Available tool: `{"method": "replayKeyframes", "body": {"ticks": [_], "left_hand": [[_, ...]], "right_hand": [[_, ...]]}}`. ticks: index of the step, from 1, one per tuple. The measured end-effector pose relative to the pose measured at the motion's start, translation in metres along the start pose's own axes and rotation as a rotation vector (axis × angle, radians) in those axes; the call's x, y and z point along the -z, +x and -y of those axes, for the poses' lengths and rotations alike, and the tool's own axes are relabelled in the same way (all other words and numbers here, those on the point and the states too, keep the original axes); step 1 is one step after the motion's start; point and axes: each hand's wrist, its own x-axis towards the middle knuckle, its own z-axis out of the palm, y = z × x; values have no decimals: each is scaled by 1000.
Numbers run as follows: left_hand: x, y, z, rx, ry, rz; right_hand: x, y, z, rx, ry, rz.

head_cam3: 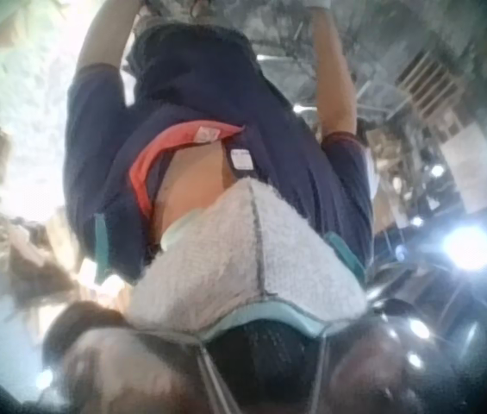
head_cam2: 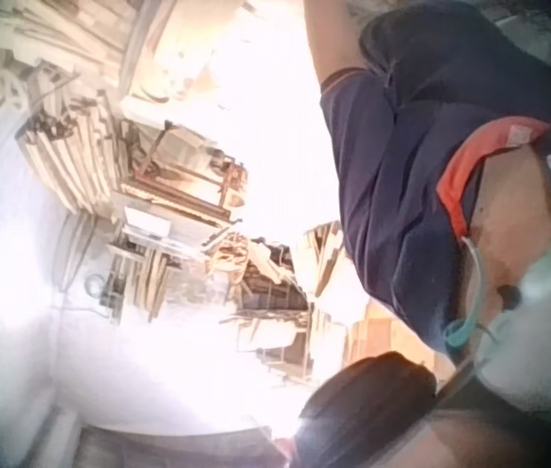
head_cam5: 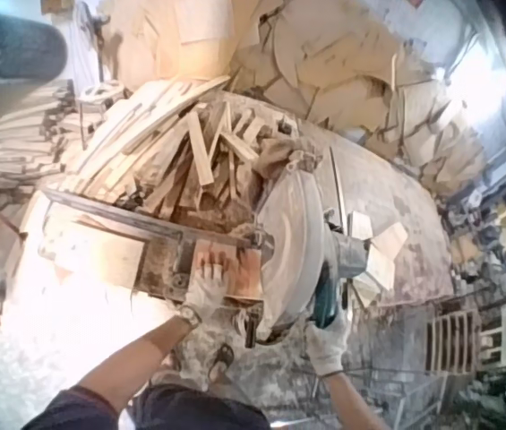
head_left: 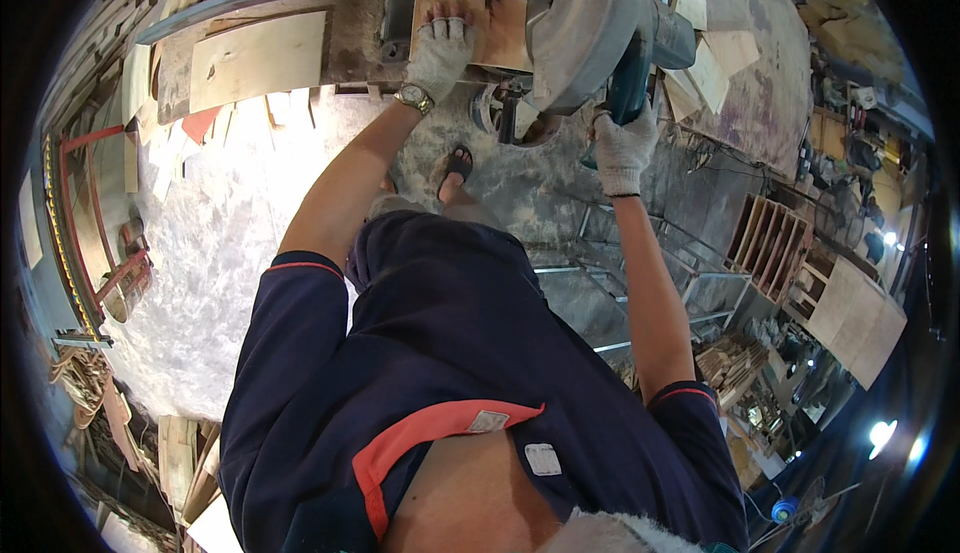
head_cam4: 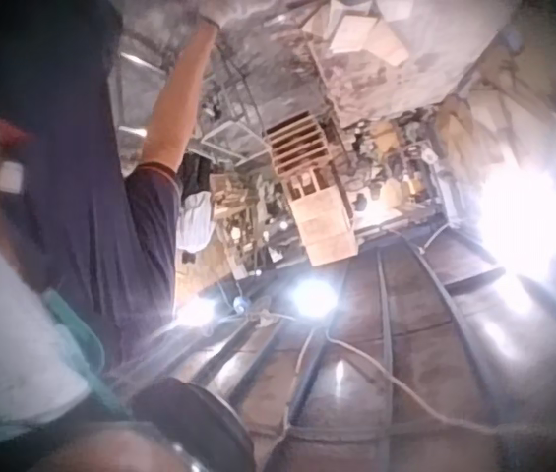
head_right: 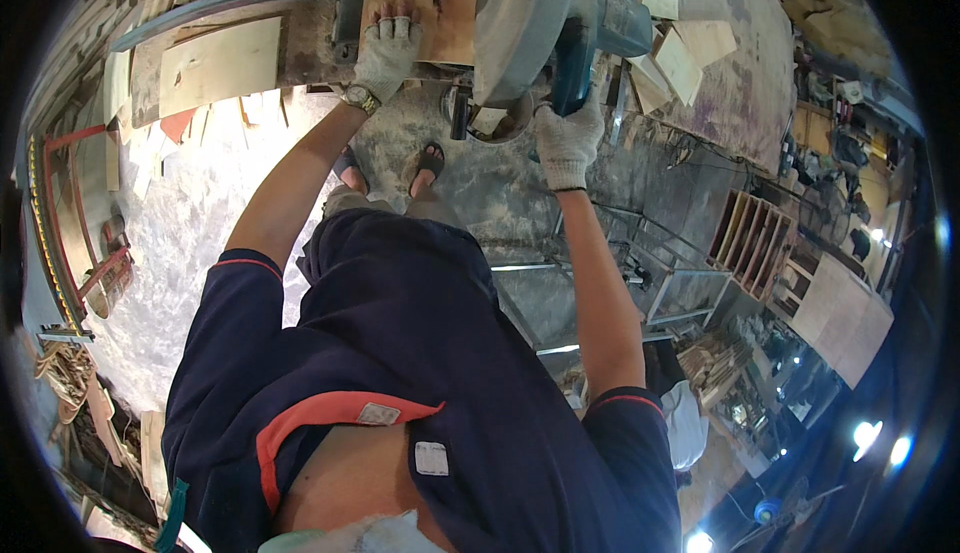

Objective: The person measures and marks a piece of wood with a ruler and pen, then uses a miter saw to cut it. They repeat this process with several pieces of wood, cutting them to size and stacking the finished pieces.

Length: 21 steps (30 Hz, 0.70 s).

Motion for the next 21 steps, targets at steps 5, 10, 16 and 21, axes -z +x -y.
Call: {"method": "replayKeyframes", "body": {"ticks": [5,10,16,21], "left_hand": [[3,-1,1,5,10,-18],[3,-1,1,8,-38,-48],[-2,-1,2,13,-59,-52],[1,-3,5,-12,-71,-85]], "right_hand": [[-3,-5,4,-43,-28,-26],[-3,-10,7,-18,-91,-24],[-5,-11,10,-86,-104,-3],[-9,-13,5,-24,-41,-19]]}}
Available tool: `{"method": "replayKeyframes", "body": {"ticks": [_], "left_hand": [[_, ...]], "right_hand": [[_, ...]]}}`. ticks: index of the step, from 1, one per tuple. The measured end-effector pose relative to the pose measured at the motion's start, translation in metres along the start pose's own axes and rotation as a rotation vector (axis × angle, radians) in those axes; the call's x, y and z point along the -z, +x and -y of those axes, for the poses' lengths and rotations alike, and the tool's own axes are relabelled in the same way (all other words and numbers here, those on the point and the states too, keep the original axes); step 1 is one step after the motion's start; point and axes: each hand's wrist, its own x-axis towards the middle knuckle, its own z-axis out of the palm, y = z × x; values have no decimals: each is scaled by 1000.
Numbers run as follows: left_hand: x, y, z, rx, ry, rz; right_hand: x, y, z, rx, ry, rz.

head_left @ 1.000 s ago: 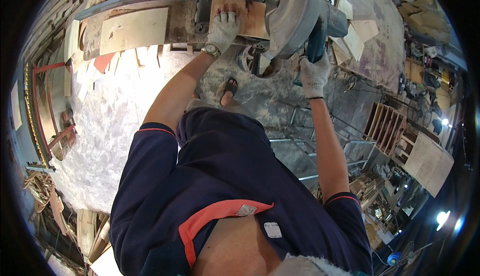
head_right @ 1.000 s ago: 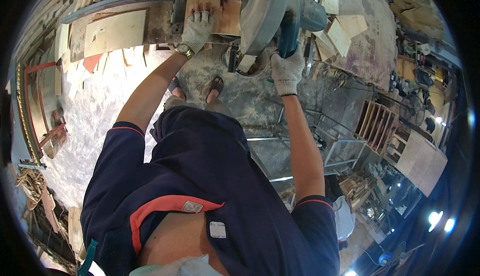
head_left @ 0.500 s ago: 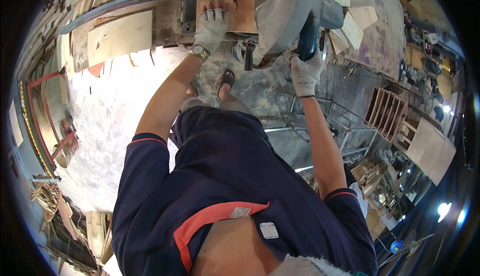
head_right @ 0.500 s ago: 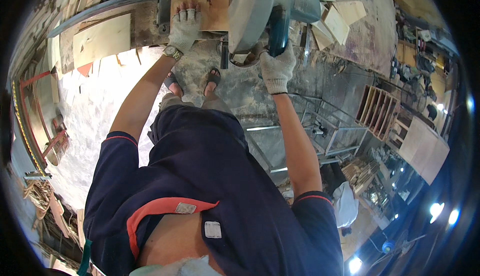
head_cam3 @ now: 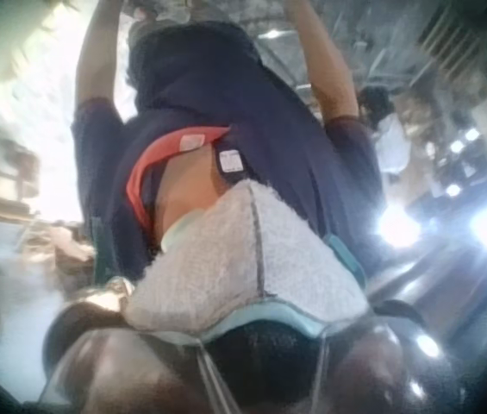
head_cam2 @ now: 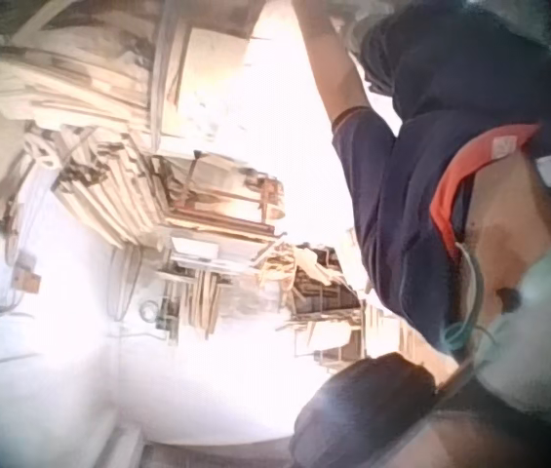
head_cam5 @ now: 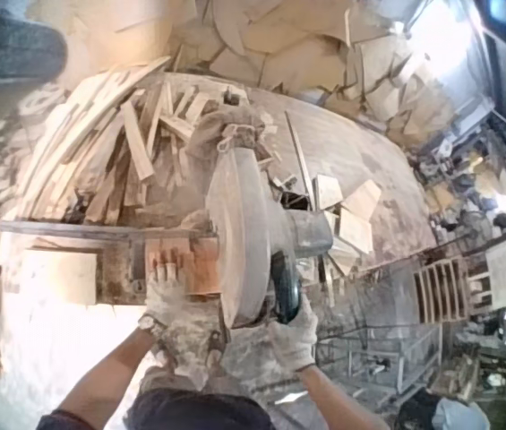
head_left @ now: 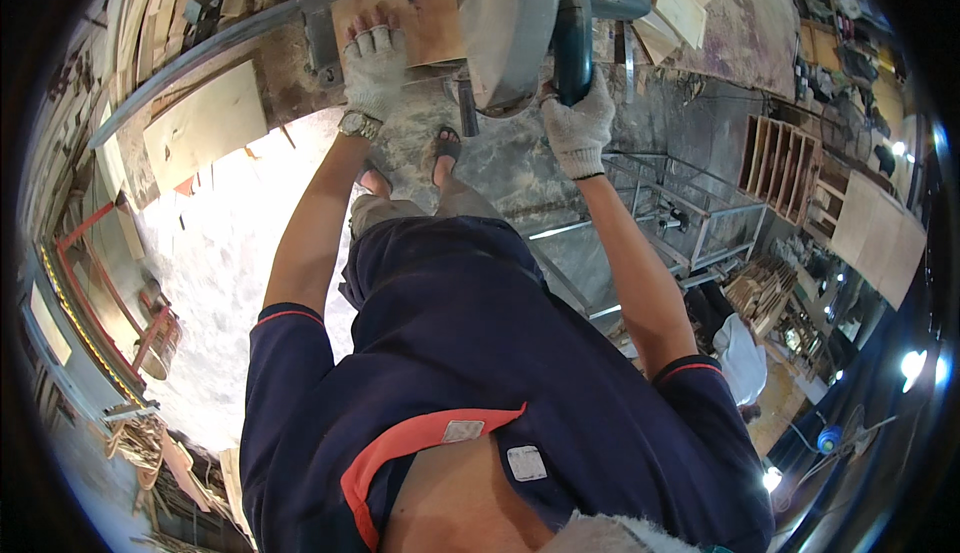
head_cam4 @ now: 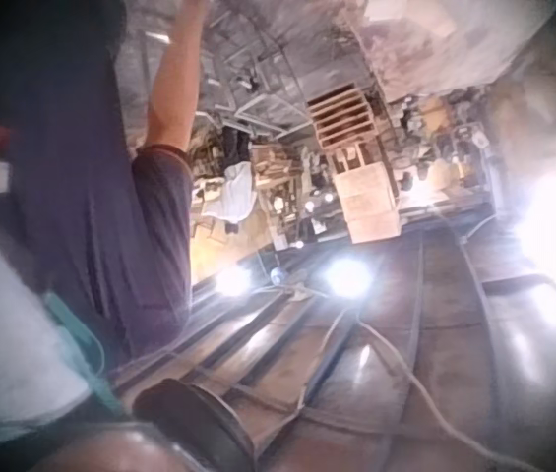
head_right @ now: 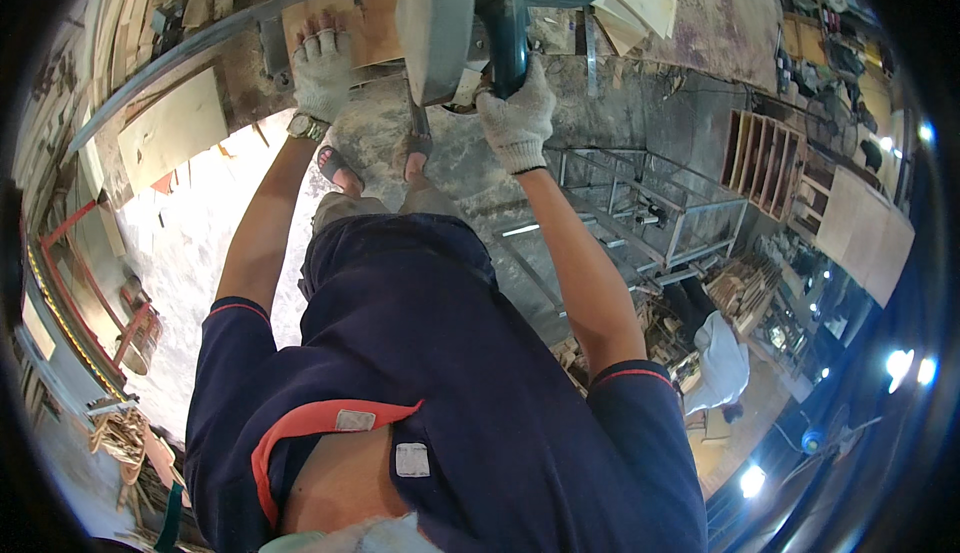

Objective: The person measures and marks a piece of wood with a ruler and pen, then uses a miter saw to cut it. They repeat this process with several pieces of wood, cutting them to size and stacking the finished pieces.

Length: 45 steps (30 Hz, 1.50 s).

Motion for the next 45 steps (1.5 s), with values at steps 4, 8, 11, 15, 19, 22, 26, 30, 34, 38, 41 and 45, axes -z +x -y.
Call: {"method": "replayKeyframes", "body": {"ticks": [4,8,11,15,19,22,26,30,34,38,41,45], "left_hand": [[6,2,-1,15,66,115],[10,6,0,-4,81,120],[17,7,-2,2,120,189],[33,9,1,-20,83,245],[44,18,8,-31,-17,177],[49,21,9,-30,21,208],[61,15,10,31,0,197],[80,-19,4,147,-76,244],[98,-76,-3,268,-390,54],[103,-159,-1,978,-1259,201],[103,-229,-3,1093,-1791,-42],[117,-286,-2,1142,-1974,-97]], "right_hand": [[-6,-1,-8,-77,-47,12],[-18,-2,-14,-123,-84,21],[-29,-3,-18,-170,-140,30],[-33,-3,-28,-105,-85,34],[-33,-2,-28,-143,-121,92],[-22,-1,-14,-83,-71,76],[25,9,20,7,-15,138],[91,45,71,194,-8,239],[146,122,121,438,8,357],[105,161,105,993,377,-334],[39,132,20,356,327,-58],[-69,86,-49,-64,-50,184]]}}
